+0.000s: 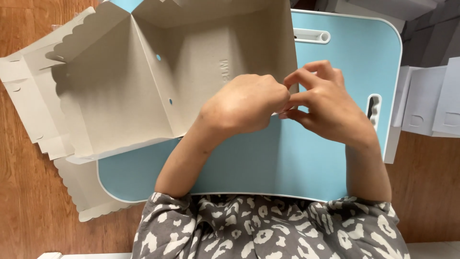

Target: Folding flat cardboard sheets into boxes and stacking them.

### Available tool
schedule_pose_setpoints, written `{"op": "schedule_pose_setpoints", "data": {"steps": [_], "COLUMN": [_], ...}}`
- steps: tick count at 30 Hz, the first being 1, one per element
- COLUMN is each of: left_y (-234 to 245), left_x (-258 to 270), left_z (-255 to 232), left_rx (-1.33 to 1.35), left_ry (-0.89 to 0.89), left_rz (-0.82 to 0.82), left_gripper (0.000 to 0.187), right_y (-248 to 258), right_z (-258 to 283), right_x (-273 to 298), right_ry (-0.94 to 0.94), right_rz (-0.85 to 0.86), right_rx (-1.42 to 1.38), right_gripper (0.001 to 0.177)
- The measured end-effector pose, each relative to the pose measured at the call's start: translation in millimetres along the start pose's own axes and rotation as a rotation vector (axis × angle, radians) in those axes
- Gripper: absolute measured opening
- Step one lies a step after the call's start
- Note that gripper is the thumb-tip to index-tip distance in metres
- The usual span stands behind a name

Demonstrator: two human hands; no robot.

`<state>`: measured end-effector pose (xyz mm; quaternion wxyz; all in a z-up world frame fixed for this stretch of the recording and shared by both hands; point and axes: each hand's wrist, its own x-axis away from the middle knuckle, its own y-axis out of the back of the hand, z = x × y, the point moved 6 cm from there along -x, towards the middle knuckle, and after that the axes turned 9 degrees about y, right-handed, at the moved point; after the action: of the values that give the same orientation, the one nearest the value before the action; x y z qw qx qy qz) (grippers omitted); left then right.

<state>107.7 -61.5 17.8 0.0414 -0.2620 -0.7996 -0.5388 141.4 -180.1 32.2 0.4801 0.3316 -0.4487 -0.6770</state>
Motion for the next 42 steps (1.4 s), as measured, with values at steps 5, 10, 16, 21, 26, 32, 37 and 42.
{"op": "schedule_pose_setpoints", "data": {"steps": [5, 10, 16, 21, 26, 32, 37, 42], "left_y": [-2.6, 3.6, -6.4, -71.4, -90.3, -116.5, -100.9, -130.7], "left_x": [0.8, -9.9, -30.1, -40.8, -9.1, 19.3, 62.4, 110.4], "left_z": [0.8, 25.8, 3.5, -50.5, -107.8, -100.0, -69.5, -44.2], "left_rx": [0.033, 0.066, 0.048, -0.215, -0.266, -0.203, -0.135, -0.278], "left_ry": [0.048, 0.249, 0.154, 0.290, 0.024, -0.147, -0.146, -0.224], "left_rz": [0.033, -0.131, -0.291, -0.076, 0.285, 0.524, 0.525, 0.597], "left_gripper": [0.013, 0.022, 0.047, 0.106, 0.033, 0.029, 0.050, 0.040], "right_y": [-12.6, -22.1, -87.7, -121.1, -99.1, 11.5, 62.2, 84.3], "right_z": [-0.3, 43.7, 116.6, 150.1, 174.3, 184.2, 147.2, 83.8], "right_x": [0.7, -0.4, 11.2, 14.9, 44.4, 78.5, 87.6, 86.7], "right_ry": [0.007, 0.031, 0.311, 0.042, 0.326, 0.610, 0.567, 0.164], "right_rz": [0.037, 0.027, -0.093, 0.364, 0.357, 0.050, 0.060, 0.033], "right_rx": [0.057, 0.333, 0.354, -0.326, -0.249, -0.128, 0.057, 0.247], "right_gripper": [0.005, 0.022, 0.009, 0.038, 0.060, 0.036, 0.038, 0.068]}}
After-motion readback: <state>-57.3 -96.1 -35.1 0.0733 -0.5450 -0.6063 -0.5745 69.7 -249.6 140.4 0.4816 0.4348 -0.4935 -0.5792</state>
